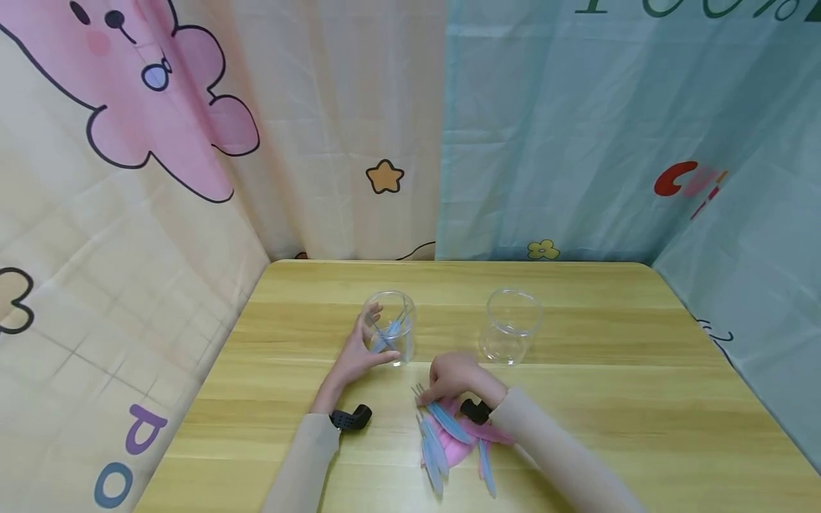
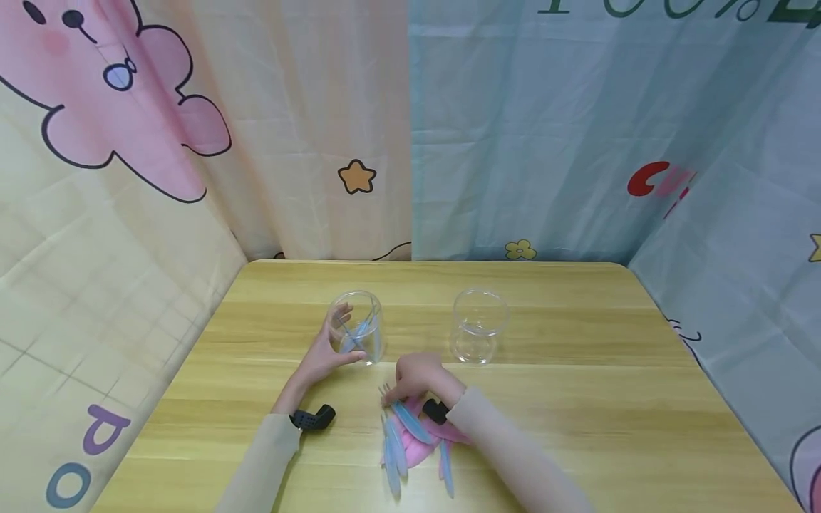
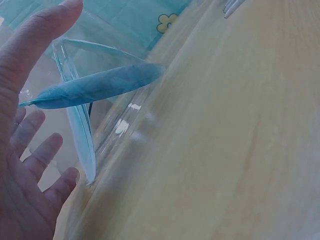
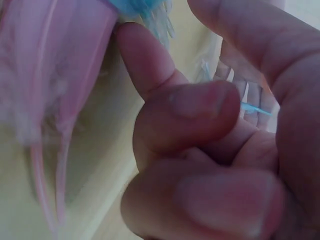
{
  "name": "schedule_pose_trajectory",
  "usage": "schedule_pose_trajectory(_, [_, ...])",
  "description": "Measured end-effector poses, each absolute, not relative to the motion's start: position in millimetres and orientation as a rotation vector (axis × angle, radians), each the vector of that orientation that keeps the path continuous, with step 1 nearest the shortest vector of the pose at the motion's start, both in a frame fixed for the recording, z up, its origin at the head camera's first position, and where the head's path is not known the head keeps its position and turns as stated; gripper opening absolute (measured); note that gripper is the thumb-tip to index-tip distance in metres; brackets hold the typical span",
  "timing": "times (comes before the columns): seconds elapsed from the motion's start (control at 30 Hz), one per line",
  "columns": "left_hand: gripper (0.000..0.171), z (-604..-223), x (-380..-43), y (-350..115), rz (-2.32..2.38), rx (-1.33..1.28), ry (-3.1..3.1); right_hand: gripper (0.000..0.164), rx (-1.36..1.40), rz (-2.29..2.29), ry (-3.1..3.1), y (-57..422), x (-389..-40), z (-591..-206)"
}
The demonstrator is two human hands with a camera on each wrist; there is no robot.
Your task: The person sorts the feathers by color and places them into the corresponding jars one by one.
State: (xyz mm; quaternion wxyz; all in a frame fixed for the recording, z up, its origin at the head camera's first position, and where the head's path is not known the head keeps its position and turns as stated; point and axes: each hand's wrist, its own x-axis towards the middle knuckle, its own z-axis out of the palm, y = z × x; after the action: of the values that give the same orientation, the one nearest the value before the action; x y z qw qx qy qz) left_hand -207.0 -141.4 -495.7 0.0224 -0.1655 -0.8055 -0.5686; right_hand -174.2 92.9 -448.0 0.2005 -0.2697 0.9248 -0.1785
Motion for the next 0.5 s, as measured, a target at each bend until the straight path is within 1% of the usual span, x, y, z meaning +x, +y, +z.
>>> schedule_pose_trajectory(0.27, [0.105,-495.5,-205.3,-142.6,-1.748,-0.506,-2.504,0.05,-0.724,-0.541,2.596,89.0,-172.9,-454.1])
schedule_pose_trajectory(0.5, [0.103,-494.1,-205.2,-141.8,-1.751,-0.498,-2.511,0.042,-0.715,-0.591,2.589,91.0,-173.9,-458.1])
